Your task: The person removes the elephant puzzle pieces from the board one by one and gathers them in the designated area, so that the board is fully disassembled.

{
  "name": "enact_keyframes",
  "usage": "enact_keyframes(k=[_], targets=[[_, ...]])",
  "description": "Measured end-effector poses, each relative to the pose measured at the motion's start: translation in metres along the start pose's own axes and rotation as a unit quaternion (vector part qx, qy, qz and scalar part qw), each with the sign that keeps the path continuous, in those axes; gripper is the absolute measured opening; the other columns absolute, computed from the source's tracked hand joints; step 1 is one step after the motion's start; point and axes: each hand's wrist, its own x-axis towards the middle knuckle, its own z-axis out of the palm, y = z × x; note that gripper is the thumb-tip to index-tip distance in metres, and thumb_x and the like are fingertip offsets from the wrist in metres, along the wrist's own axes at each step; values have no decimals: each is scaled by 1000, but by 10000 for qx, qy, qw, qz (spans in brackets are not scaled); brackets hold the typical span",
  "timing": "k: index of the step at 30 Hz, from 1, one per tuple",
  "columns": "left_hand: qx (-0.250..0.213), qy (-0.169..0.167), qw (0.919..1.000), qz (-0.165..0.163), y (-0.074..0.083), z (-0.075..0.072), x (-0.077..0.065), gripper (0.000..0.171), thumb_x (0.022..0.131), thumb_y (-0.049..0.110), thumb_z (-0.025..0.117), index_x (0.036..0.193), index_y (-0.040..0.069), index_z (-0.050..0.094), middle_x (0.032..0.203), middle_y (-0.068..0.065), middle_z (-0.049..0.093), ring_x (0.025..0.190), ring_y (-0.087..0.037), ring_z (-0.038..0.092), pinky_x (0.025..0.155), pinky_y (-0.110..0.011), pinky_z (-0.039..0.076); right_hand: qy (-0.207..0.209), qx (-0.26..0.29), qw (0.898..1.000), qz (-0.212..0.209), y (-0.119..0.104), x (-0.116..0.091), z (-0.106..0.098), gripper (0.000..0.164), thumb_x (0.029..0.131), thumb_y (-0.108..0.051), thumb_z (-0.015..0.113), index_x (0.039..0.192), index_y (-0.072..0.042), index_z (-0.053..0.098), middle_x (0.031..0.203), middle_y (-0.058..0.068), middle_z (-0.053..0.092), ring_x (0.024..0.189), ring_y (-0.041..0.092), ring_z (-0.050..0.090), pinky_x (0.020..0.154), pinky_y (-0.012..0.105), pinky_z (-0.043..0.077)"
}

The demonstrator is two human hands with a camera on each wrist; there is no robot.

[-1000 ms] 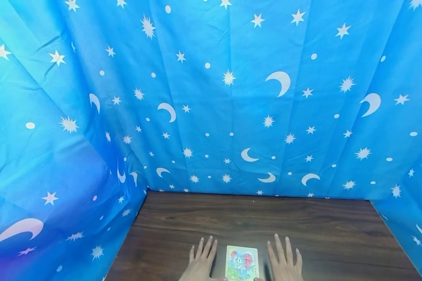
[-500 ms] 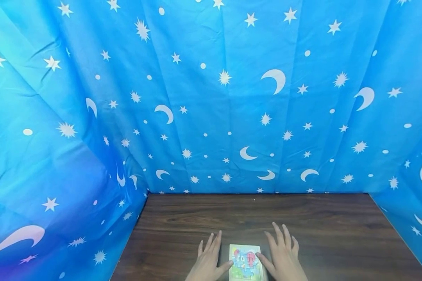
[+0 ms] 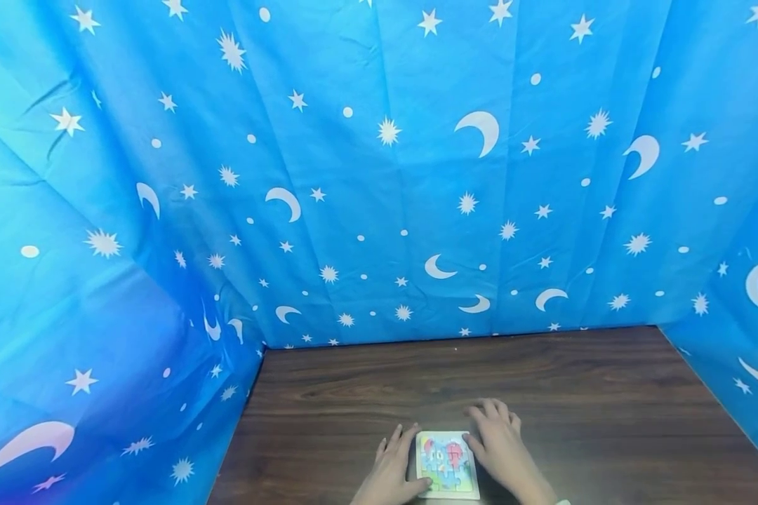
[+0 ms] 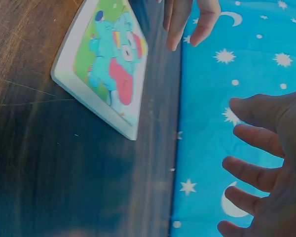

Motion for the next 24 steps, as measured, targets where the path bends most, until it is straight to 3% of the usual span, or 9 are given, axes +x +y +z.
enact_keyframes(k=[5, 12, 24], targets=[[172, -228, 9996, 80, -2, 2, -5, 86, 78, 41, 80, 152, 18, 42, 152, -9, 48, 134, -55, 41, 98, -74, 34, -459, 52, 9987, 192, 2, 3, 19, 23, 82, -7, 80, 102, -10, 71, 112, 13, 63, 113, 44, 51, 85, 72, 37], [405, -786, 9961, -74, -5, 0, -6, 75, 85, 48, 74, 152, 30, 46, 155, -8, 44, 136, -54, 37, 96, -73, 35, -670, -8, 9974, 275, 8, 2, 40, 23, 77, -3, 80, 96, -11, 71, 99, 4, 59, 104, 38, 52, 83, 69, 37], [939, -744, 9926, 204, 1, 4, -2, 66, 90, 48, 68, 152, 35, 47, 157, -6, 38, 138, -48, 36, 99, -67, 35, -917, -265, 9948, 362, 21, 4, 43, 26, 75, -6, 84, 99, -10, 74, 105, 8, 61, 107, 42, 51, 83, 70, 36]])
